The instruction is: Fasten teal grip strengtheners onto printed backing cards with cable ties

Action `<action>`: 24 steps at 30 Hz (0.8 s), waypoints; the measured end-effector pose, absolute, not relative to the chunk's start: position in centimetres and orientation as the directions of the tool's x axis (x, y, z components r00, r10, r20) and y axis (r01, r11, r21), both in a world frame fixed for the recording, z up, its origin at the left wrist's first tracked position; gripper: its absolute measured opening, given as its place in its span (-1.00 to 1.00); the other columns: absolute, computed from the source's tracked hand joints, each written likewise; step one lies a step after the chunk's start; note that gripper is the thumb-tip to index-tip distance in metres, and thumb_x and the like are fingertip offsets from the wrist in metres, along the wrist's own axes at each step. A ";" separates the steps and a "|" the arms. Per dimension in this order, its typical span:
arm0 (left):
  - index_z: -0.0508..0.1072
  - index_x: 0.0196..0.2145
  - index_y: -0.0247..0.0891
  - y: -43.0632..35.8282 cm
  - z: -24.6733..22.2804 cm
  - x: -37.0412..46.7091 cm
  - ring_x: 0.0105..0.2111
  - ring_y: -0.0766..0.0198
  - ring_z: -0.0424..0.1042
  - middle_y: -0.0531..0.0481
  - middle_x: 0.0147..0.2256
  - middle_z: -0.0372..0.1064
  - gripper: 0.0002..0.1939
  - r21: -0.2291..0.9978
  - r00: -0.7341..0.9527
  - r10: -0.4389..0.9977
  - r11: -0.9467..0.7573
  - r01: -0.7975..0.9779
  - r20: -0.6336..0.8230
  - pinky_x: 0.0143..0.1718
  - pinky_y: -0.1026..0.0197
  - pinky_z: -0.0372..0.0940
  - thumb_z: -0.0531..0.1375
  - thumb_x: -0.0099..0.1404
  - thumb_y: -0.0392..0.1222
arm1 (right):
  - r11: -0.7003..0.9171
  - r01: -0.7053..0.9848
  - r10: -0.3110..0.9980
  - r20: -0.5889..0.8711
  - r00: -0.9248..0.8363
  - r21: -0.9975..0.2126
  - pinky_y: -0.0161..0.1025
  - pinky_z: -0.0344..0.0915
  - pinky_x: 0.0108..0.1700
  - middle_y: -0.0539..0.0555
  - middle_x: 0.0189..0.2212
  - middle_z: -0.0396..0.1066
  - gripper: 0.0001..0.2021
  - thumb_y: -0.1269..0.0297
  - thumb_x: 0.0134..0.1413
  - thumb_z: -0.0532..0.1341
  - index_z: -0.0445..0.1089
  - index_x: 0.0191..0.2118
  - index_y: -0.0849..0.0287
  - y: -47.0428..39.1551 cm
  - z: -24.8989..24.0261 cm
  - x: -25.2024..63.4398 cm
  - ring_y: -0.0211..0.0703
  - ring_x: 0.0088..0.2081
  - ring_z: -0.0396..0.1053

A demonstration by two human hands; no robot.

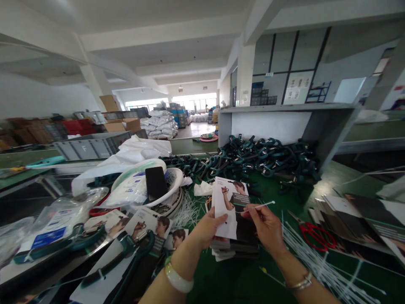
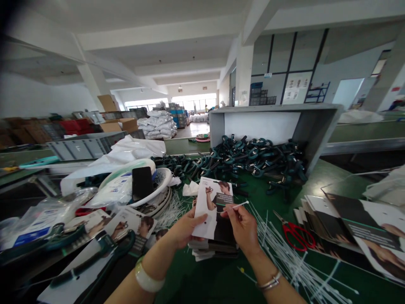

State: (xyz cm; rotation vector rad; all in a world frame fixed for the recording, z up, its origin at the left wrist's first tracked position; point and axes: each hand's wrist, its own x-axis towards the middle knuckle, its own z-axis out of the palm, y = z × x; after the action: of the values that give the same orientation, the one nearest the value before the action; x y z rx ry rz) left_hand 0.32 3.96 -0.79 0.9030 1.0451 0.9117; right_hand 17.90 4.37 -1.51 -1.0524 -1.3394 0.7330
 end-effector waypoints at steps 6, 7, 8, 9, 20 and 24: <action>0.23 -0.02 -0.19 2.8 -0.6 0.6 -0.56 0.30 0.37 0.02 -0.40 0.38 -0.46 0.939 0.206 0.939 0.309 -0.149 -0.276 -0.67 0.32 0.22 0.23 0.04 -0.05 | 0.410 0.142 0.894 0.428 0.135 -0.901 -0.20 0.41 -0.33 0.09 -0.42 0.49 -0.72 0.02 0.03 0.15 0.37 -0.39 0.16 4.5 -0.7 17.6 -0.11 -0.40 0.47; 0.22 -0.01 -0.20 2.6 -0.4 0.7 -0.56 0.30 0.37 0.01 -0.40 0.39 -0.45 0.939 0.204 0.940 0.306 -0.154 -0.273 -0.67 0.32 0.22 0.23 0.04 -0.06 | 0.422 0.144 0.889 0.440 0.126 -0.895 -0.20 0.41 -0.31 0.09 -0.41 0.49 -0.73 0.03 0.03 0.15 0.36 -0.39 0.16 4.6 -0.8 17.6 -0.12 -0.40 0.47; 0.22 -0.01 -0.20 2.4 -0.3 0.8 -0.56 0.30 0.37 0.00 -0.38 0.40 -0.45 0.939 0.205 0.943 0.299 -0.171 -0.263 -0.65 0.31 0.23 0.24 0.03 -0.10 | 0.434 0.152 0.884 0.452 0.117 -0.888 -0.19 0.40 -0.29 0.09 -0.40 0.49 -0.73 0.04 0.05 0.14 0.36 -0.39 0.16 4.8 -0.8 17.6 -0.13 -0.39 0.47; 0.23 -0.02 -0.22 2.2 -0.1 0.9 -0.54 0.30 0.38 -0.01 -0.37 0.41 -0.44 0.936 0.203 0.948 0.287 -0.202 -0.247 -0.61 0.30 0.25 0.26 -0.01 -0.16 | 0.448 0.168 0.877 0.468 0.107 -0.878 -0.19 0.40 -0.27 0.10 -0.39 0.49 -0.74 0.06 0.06 0.14 0.37 -0.38 0.16 4.9 -1.0 17.6 -0.13 -0.39 0.46; 0.22 -0.02 -0.25 1.2 0.1 2.2 -0.49 0.23 0.42 0.03 -0.43 0.44 -0.29 0.815 0.217 0.949 0.309 -0.491 -0.229 -0.42 0.20 0.29 0.21 -0.21 -0.44 | 0.735 0.630 0.543 0.774 -0.324 -0.252 -0.16 0.34 -0.28 0.10 -0.36 0.40 -0.81 0.36 0.10 0.11 0.47 -0.24 0.11 4.1 -2.1 18.0 -0.12 -0.28 0.36; 0.14 0.08 -0.24 1.0 0.0 1.8 -0.48 0.20 0.44 -0.02 -0.37 0.47 -0.17 0.806 0.225 0.949 0.309 -0.505 -0.223 -0.40 0.18 0.30 0.22 -0.20 -0.46 | 0.737 0.636 0.592 0.674 -0.441 -0.231 -0.10 0.34 -0.17 0.12 -0.23 0.38 -0.75 0.34 0.07 0.12 0.43 -0.13 0.06 3.2 -1.1 19.0 -0.08 -0.18 0.34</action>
State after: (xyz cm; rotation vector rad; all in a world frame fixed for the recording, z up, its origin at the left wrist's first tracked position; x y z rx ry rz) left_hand 1.78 1.05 -0.02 0.6690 0.8088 1.1126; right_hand 19.04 3.23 -1.10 -0.9217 -2.1610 -0.0721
